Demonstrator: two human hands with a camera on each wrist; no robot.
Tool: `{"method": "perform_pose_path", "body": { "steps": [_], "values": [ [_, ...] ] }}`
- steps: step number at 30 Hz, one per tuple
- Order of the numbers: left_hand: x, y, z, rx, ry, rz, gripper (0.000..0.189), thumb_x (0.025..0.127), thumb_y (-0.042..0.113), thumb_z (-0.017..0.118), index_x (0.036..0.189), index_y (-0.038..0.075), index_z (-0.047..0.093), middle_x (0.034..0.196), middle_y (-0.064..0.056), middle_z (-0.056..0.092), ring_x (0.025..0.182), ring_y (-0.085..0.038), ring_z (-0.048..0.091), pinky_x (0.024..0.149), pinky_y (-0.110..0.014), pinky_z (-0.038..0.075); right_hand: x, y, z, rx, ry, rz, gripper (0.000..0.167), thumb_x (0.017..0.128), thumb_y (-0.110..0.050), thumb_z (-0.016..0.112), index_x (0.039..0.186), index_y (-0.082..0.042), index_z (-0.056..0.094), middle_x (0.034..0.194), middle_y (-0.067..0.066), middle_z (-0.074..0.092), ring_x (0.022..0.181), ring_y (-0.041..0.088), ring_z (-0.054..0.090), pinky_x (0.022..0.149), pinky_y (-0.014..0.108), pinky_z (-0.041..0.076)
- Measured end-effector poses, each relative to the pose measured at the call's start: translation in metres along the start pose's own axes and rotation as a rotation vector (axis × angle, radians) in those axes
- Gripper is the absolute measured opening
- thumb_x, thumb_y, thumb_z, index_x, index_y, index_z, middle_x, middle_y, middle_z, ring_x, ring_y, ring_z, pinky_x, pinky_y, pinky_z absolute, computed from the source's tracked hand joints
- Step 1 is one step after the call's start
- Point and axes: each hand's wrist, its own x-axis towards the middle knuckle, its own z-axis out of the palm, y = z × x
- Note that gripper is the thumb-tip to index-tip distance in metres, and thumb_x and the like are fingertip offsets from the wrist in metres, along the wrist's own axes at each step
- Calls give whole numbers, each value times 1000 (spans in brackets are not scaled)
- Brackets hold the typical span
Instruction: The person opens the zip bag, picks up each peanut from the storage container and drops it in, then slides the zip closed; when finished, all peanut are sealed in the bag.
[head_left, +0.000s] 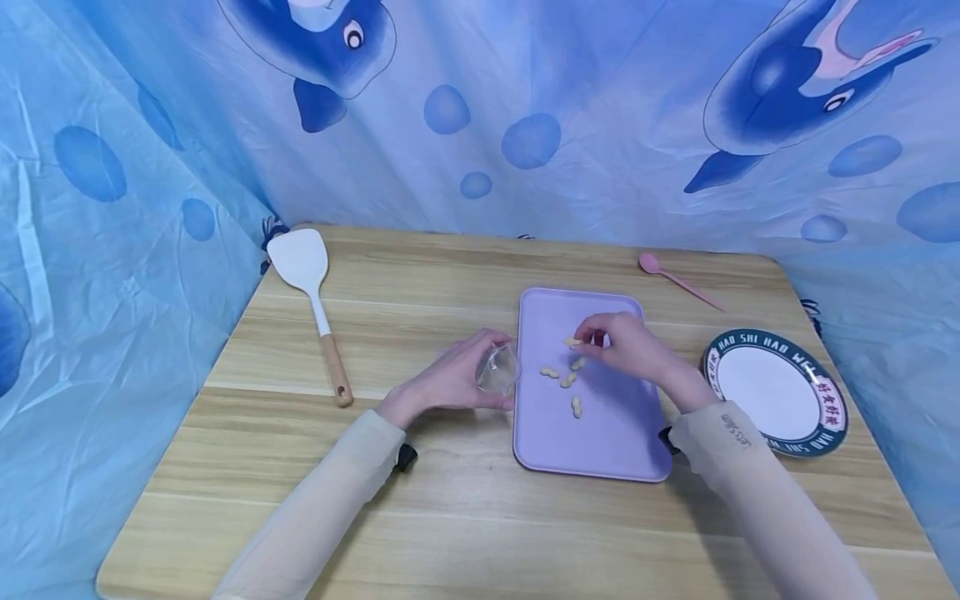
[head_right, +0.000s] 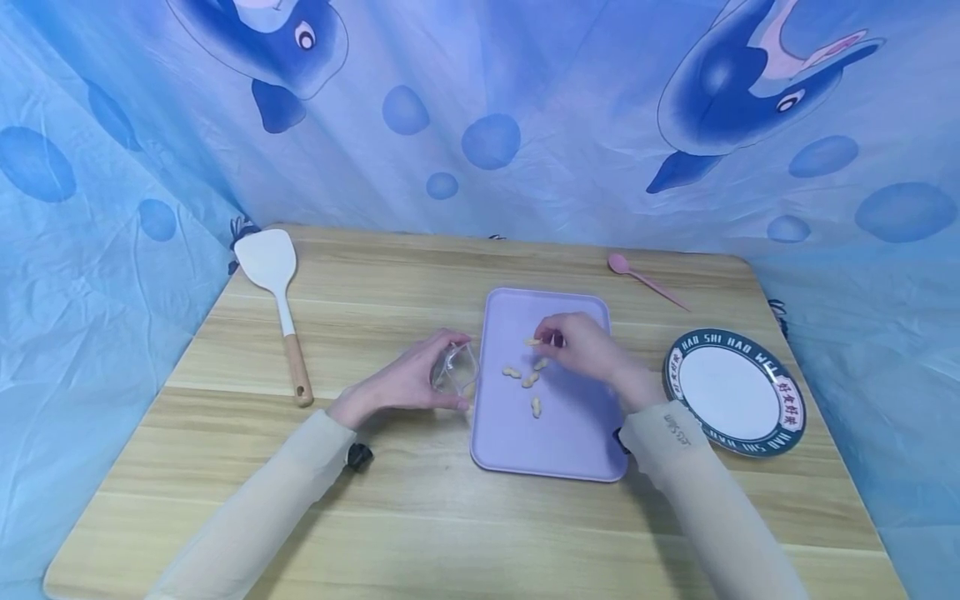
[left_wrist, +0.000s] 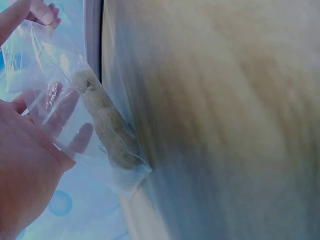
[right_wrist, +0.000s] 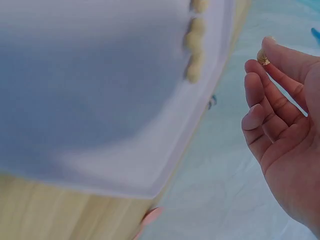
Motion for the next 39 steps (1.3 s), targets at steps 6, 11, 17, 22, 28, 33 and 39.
{"method": "perform_pose_path", "body": {
  "steps": [6, 11, 17, 22, 28, 33, 39],
  "values": [
    [0, -1, 0, 5, 2, 4, 96, 68, 47, 90, 145, 13, 43, 139, 1, 51, 126, -15, 48, 111, -46, 32, 10, -21, 2, 17, -25, -40, 9, 85, -3, 78, 91, -8, 73, 78, -6, 65, 72, 12, 57, 64, 37, 51],
    [0, -2, 1, 17, 0, 6, 97, 69, 49, 89, 145, 14, 43, 141, 1, 50, 127, -14, 48, 110, -44, 32, 20, -36, 7, 35, -62, -38, 7, 88, -8, 76, 94, -10, 73, 80, -7, 65, 73, 10, 57, 65, 33, 50],
    [0, -2, 1, 20, 1, 11, 97, 69, 50, 89, 145, 14, 42, 141, 2, 50, 125, -14, 49, 109, -44, 33, 27, -50, 16, 64, -81, -67, 8, 87, -8, 77, 93, -11, 74, 79, -8, 65, 71, 10, 58, 64, 30, 50],
    [1, -2, 2, 10, -4, 12, 97, 69, 48, 89, 146, 14, 42, 142, -1, 50, 125, -14, 49, 109, -45, 33, 29, -56, 27, 80, -104, -84, 8, 87, -7, 78, 93, -11, 73, 78, -8, 64, 68, 11, 57, 59, 27, 50],
    [1, -2, 3, 12, -11, 18, 98, 69, 49, 89, 146, 12, 41, 141, -2, 50, 123, -16, 50, 108, -44, 33, 29, -60, 38, 76, -121, -115, 10, 85, -7, 79, 94, -8, 73, 80, -7, 66, 69, 7, 55, 62, 27, 50],
    [1, -2, 4, 13, -11, 25, 98, 69, 49, 89, 147, 13, 41, 142, -2, 50, 124, -16, 50, 107, -45, 33, 29, -61, 45, 71, -149, -113, 10, 86, -10, 79, 94, -9, 73, 74, -9, 61, 63, 6, 52, 57, 25, 46],
    [2, -3, 5, 11, -10, 28, 96, 70, 48, 89, 146, 14, 41, 143, -1, 49, 124, -16, 50, 107, -46, 33, 30, -60, 51, 66, -170, -98, 9, 87, -12, 78, 95, -11, 73, 73, -11, 59, 61, 5, 51, 56, 24, 45]
  ]
}}
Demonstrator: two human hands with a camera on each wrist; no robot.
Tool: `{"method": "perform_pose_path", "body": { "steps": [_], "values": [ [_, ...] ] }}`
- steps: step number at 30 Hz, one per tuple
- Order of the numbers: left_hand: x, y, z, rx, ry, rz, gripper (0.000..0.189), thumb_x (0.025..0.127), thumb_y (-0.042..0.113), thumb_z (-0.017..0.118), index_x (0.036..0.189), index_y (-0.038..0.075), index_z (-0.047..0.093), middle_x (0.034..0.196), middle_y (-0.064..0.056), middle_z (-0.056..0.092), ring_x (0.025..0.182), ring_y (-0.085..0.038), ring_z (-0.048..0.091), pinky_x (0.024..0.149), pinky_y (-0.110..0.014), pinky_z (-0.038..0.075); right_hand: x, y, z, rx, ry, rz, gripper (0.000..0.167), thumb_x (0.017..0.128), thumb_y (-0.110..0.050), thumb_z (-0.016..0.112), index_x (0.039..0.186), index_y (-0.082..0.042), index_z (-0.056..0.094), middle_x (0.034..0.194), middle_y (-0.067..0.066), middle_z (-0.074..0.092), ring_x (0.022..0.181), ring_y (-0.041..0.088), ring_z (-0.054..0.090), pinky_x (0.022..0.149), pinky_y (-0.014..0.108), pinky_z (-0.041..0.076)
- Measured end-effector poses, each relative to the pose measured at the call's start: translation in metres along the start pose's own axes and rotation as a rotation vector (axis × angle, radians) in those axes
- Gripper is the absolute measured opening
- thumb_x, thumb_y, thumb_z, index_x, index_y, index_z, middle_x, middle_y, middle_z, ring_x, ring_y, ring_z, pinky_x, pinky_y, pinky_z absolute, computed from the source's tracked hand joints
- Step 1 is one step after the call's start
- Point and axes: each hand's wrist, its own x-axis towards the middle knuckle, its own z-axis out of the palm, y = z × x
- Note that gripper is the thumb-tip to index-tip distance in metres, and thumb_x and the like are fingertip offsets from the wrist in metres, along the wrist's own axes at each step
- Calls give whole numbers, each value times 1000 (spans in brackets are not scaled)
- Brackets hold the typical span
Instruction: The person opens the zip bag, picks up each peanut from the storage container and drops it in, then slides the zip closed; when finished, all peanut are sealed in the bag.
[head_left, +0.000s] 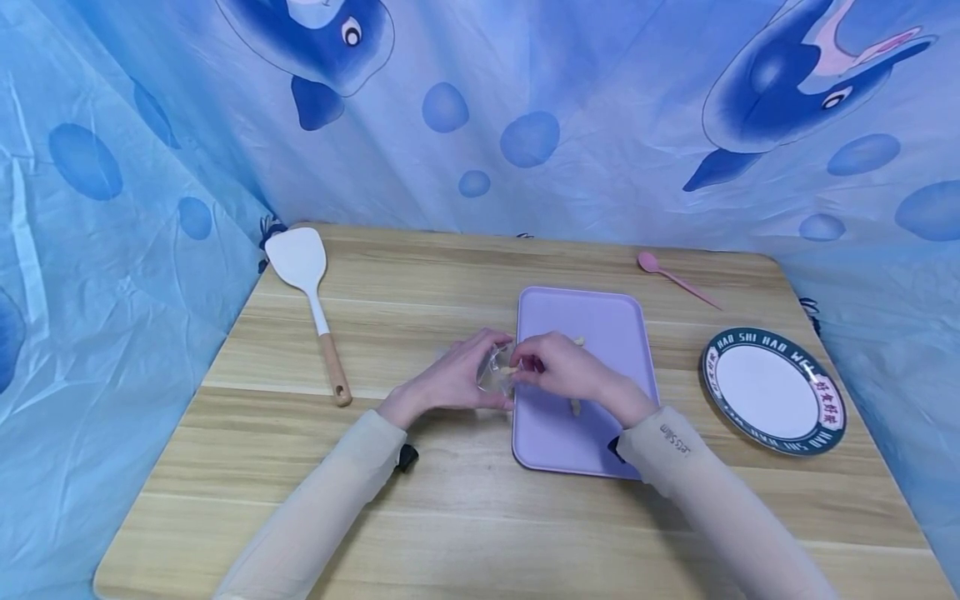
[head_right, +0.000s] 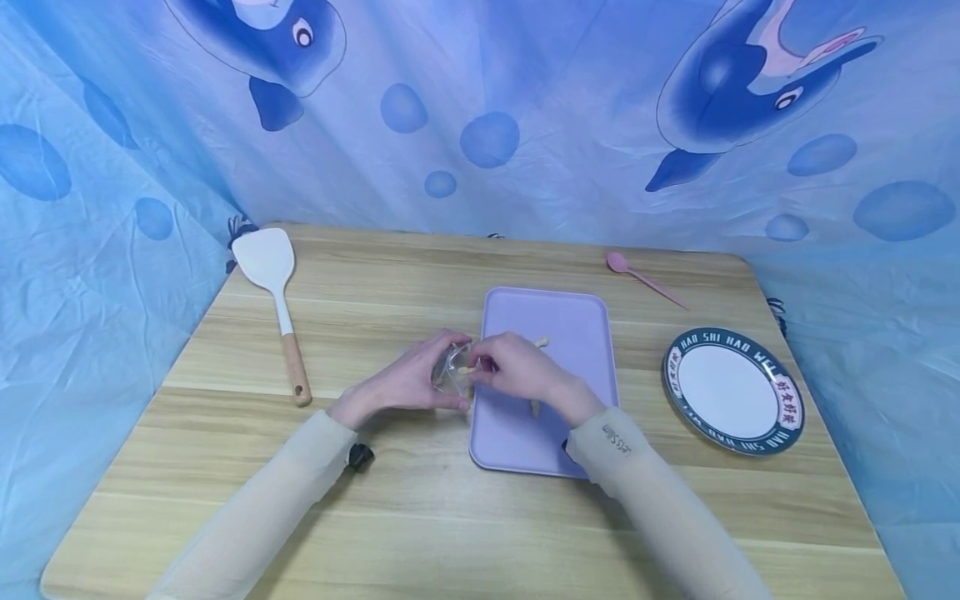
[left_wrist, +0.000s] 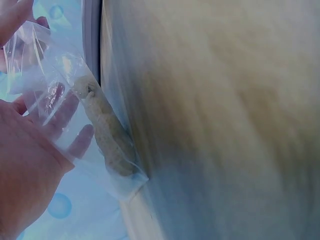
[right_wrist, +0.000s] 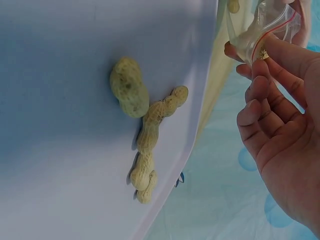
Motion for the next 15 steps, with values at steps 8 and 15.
{"method": "perform_pose_path", "body": {
  "steps": [8, 15],
  "values": [
    [-1, 0, 2, -5, 3, 0, 97, 70, 46, 89, 147, 13, 41, 143, -3, 48, 125, -18, 49, 109, -49, 31, -1, 0, 2, -2, -7, 1, 9, 88, -13, 77, 95, -10, 73, 72, -10, 59, 61, 6, 50, 56, 24, 45],
    [-1, 0, 3, -2, 0, -4, 98, 70, 47, 89, 147, 12, 41, 143, -5, 49, 128, -20, 48, 110, -50, 30, -3, 2, 0, 4, 8, 8, 11, 87, -11, 78, 97, -9, 74, 77, -10, 62, 65, 7, 54, 59, 25, 48]
  ]
}}
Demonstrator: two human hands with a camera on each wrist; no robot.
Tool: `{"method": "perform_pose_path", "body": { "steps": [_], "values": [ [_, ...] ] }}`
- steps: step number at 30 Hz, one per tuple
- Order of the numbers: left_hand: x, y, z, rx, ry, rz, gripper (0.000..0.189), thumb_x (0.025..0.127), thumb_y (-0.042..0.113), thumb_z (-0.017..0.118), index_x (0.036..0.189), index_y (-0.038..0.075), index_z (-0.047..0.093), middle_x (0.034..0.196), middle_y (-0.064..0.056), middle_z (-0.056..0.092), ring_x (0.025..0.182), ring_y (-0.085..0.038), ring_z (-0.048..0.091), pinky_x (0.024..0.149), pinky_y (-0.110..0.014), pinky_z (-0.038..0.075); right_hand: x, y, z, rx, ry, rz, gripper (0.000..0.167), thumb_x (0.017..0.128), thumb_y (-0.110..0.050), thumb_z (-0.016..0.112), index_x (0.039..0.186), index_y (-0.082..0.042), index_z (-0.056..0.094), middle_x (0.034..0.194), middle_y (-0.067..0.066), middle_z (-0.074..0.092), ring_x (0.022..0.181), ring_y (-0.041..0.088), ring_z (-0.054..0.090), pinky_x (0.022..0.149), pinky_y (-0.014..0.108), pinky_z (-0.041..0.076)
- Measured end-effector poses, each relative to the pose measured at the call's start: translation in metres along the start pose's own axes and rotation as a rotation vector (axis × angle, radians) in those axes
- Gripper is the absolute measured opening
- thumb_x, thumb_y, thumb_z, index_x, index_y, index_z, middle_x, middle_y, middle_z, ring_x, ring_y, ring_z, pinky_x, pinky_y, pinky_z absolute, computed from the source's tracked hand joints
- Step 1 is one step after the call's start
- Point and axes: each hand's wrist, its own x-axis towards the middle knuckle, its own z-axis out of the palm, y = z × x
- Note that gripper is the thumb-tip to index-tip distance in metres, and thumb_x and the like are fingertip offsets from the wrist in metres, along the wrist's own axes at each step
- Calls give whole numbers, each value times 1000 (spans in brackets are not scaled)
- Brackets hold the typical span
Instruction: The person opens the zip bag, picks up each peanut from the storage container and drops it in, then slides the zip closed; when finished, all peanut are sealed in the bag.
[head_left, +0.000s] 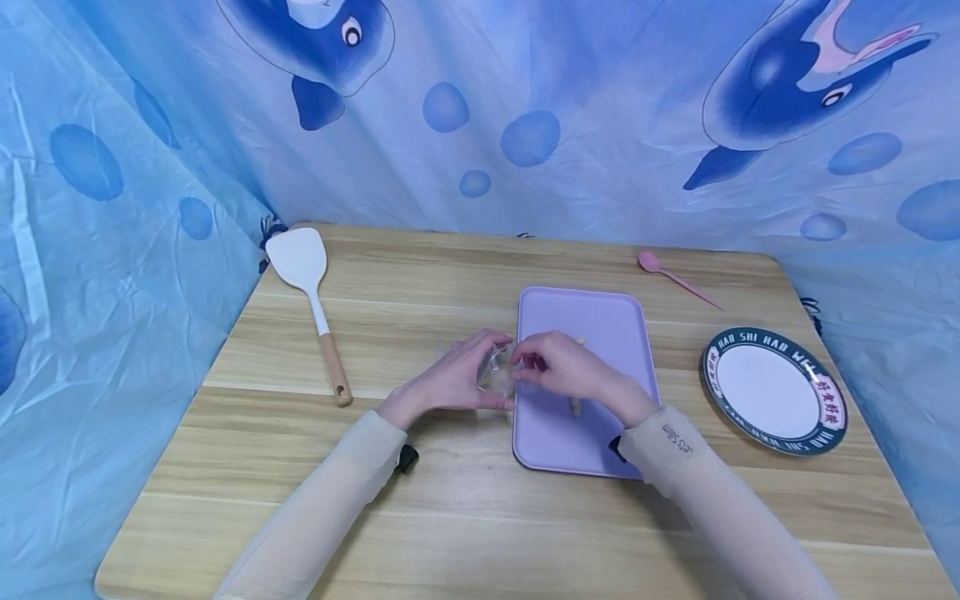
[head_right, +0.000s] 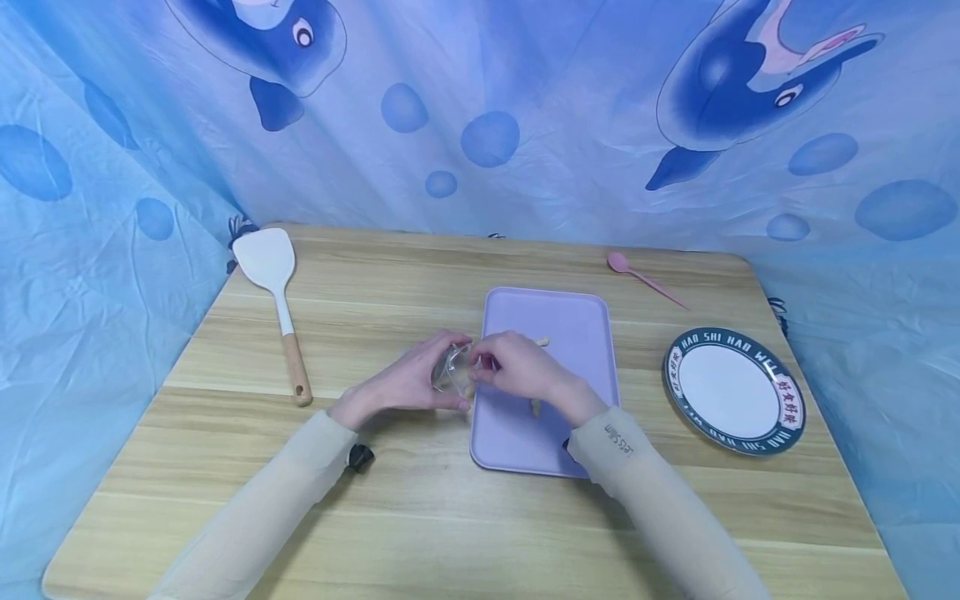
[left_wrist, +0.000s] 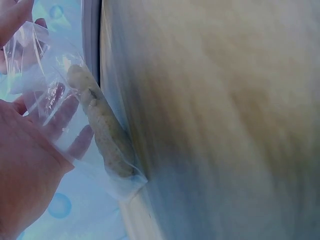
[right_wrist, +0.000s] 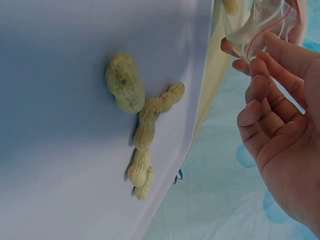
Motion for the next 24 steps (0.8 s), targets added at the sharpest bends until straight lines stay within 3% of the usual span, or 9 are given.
{"method": "perform_pose_path", "body": {
  "steps": [12, 24],
  "values": [
    [0, 1, 0, 11, 8, -10, 99, 70, 49, 89, 148, 10, 41, 139, 0, 51, 126, -17, 49, 110, -48, 31, -10, 10, -21, -10, 68, 15, 14, 88, -11, 77, 100, -4, 73, 76, -7, 62, 66, 9, 55, 60, 28, 49],
    [-1, 2, -3, 12, 13, -21, 97, 69, 48, 89, 147, 13, 42, 140, 2, 50, 129, -17, 47, 113, -48, 29, -23, 49, -46, -89, 171, 59, 17, 84, -1, 78, 99, 3, 72, 82, 5, 65, 73, 19, 58, 64, 34, 49]
  ]
}}
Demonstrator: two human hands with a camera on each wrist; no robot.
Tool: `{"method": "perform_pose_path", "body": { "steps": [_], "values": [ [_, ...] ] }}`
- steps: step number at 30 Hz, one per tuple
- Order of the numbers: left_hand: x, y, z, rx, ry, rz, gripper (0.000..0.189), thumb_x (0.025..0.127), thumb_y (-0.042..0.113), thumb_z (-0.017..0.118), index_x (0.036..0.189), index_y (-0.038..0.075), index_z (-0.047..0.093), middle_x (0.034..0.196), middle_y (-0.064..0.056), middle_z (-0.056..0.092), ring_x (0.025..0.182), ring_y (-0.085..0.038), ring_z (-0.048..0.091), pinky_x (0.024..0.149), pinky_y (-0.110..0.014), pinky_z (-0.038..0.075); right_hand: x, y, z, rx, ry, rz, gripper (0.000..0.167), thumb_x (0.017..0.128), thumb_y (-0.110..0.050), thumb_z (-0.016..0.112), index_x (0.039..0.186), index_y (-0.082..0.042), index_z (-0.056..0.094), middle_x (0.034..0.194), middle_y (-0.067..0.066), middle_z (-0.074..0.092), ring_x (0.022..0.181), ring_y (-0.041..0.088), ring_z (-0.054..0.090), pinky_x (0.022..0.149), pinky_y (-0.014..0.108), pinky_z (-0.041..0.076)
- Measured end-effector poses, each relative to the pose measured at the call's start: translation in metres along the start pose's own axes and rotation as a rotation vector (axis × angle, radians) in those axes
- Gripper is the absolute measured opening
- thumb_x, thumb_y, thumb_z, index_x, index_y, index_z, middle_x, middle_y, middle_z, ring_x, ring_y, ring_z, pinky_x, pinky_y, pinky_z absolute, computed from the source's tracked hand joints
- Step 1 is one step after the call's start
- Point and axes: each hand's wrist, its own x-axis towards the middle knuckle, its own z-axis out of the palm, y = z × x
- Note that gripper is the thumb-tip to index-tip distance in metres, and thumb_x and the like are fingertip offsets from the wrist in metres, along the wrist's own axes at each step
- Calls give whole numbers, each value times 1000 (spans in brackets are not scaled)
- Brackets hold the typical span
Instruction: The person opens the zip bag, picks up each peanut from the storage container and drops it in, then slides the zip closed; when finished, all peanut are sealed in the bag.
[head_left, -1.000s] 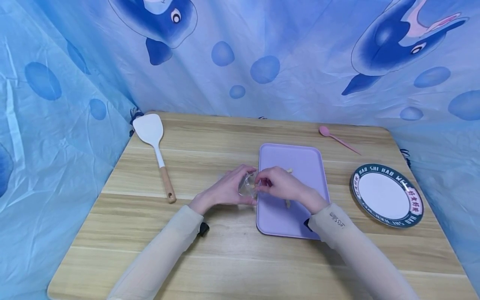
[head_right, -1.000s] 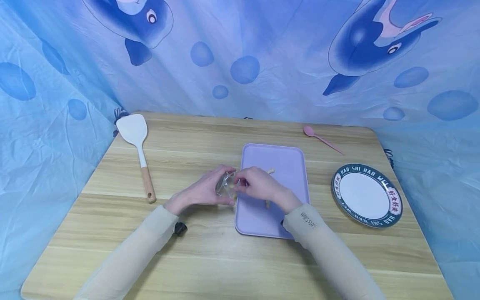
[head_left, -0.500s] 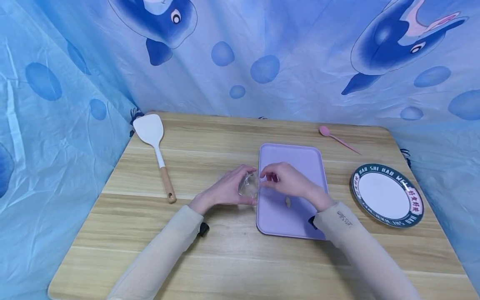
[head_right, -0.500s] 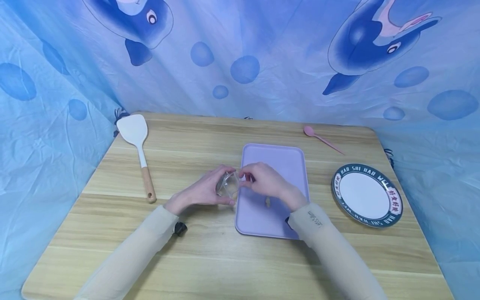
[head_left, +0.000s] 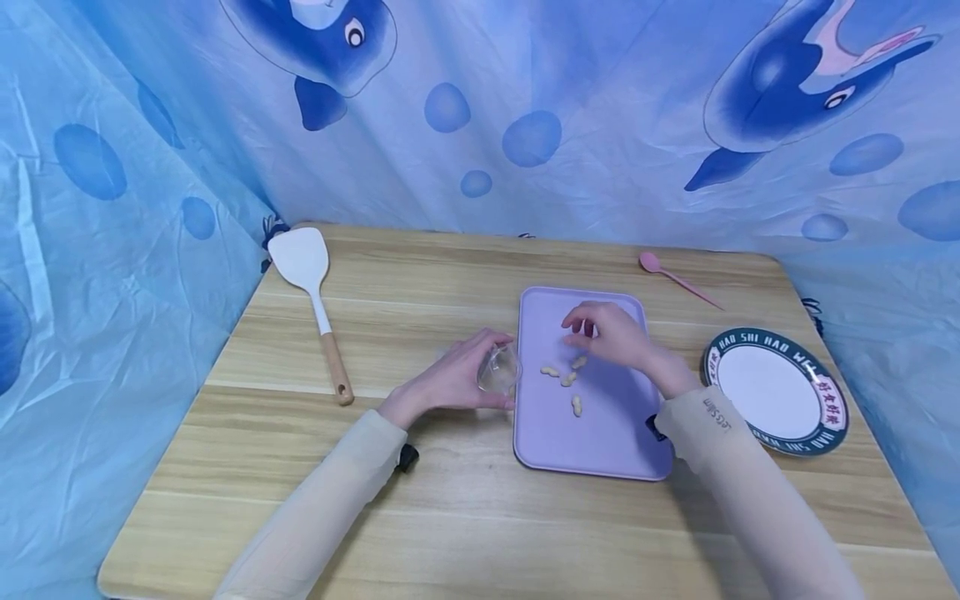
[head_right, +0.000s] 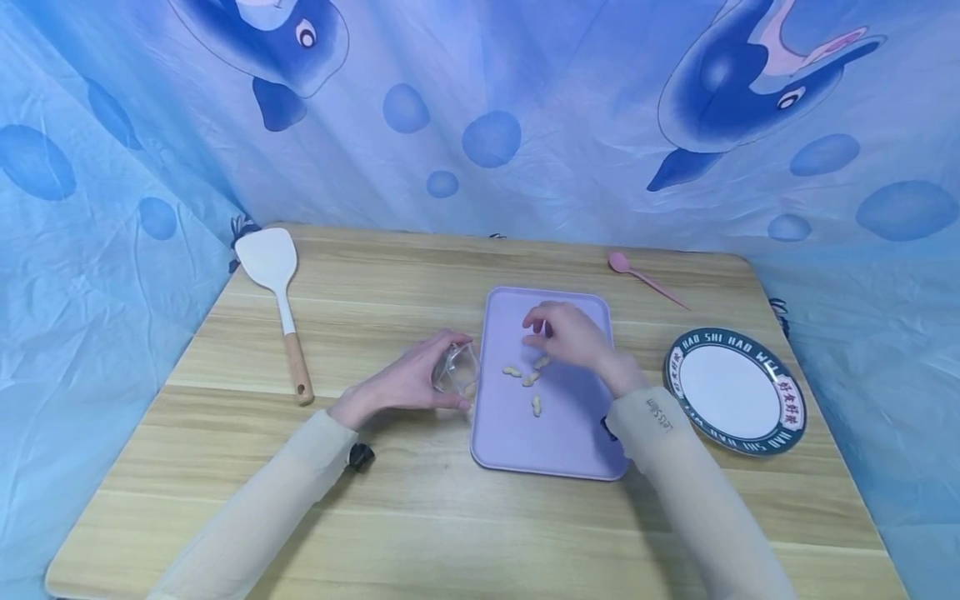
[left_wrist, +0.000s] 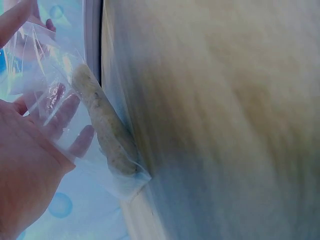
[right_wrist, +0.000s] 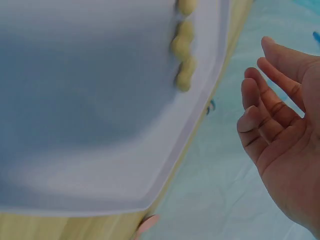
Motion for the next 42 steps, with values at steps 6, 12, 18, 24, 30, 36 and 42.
{"method": "perform_pose_path", "body": {
  "steps": [6, 12, 18, 24, 30, 36, 42],
  "values": [
    [0, 1, -1, -7, -3, -3, 97, 69, 45, 90, 147, 12, 42, 140, 1, 50, 129, -17, 47, 113, -48, 28, -3, 19, -1, 1, -4, 34, 18, 83, 3, 76, 100, 5, 71, 89, 14, 68, 76, 25, 60, 68, 40, 50],
    [0, 1, -1, -10, -3, 0, 97, 69, 45, 90, 146, 11, 43, 138, 2, 51, 128, -17, 48, 113, -48, 29, -6, 32, 5, 18, -13, 80, 19, 80, 4, 78, 98, 5, 71, 89, 16, 67, 78, 29, 61, 70, 42, 51],
    [0, 1, -1, -4, -3, -2, 97, 68, 45, 91, 146, 12, 43, 138, 1, 52, 127, -17, 49, 112, -48, 29, -7, 39, 10, 27, -60, 134, 16, 82, 4, 77, 97, 4, 71, 87, 11, 66, 78, 24, 59, 71, 38, 49],
    [0, 2, -2, -4, -4, 1, 97, 68, 45, 90, 146, 12, 43, 138, 2, 52, 126, -16, 49, 112, -47, 30, -8, 42, 12, 27, -72, 146, 15, 82, 5, 76, 96, 2, 72, 85, 9, 65, 77, 23, 58, 72, 37, 47],
    [0, 1, -1, -10, -5, 1, 95, 69, 46, 90, 145, 12, 44, 138, 2, 52, 127, -16, 49, 113, -47, 29, -9, 42, 13, 34, -84, 154, 11, 84, 4, 75, 94, 0, 72, 83, 8, 64, 78, 22, 57, 72, 37, 46],
    [-1, 0, 0, -3, -4, -1, 96, 69, 47, 90, 145, 11, 44, 139, 2, 52, 127, -16, 49, 113, -47, 29, -10, 42, 15, 36, -76, 156, 10, 85, 5, 74, 93, 0, 72, 83, 8, 64, 78, 23, 57, 72, 38, 47],
    [-1, 1, -1, -17, 1, 5, 96, 69, 46, 90, 145, 11, 44, 138, 1, 52, 125, -17, 50, 111, -47, 32, -10, 45, 17, 21, -75, 159, 8, 85, 2, 76, 92, -2, 72, 83, 6, 64, 77, 21, 57, 72, 37, 47]
  ]
}}
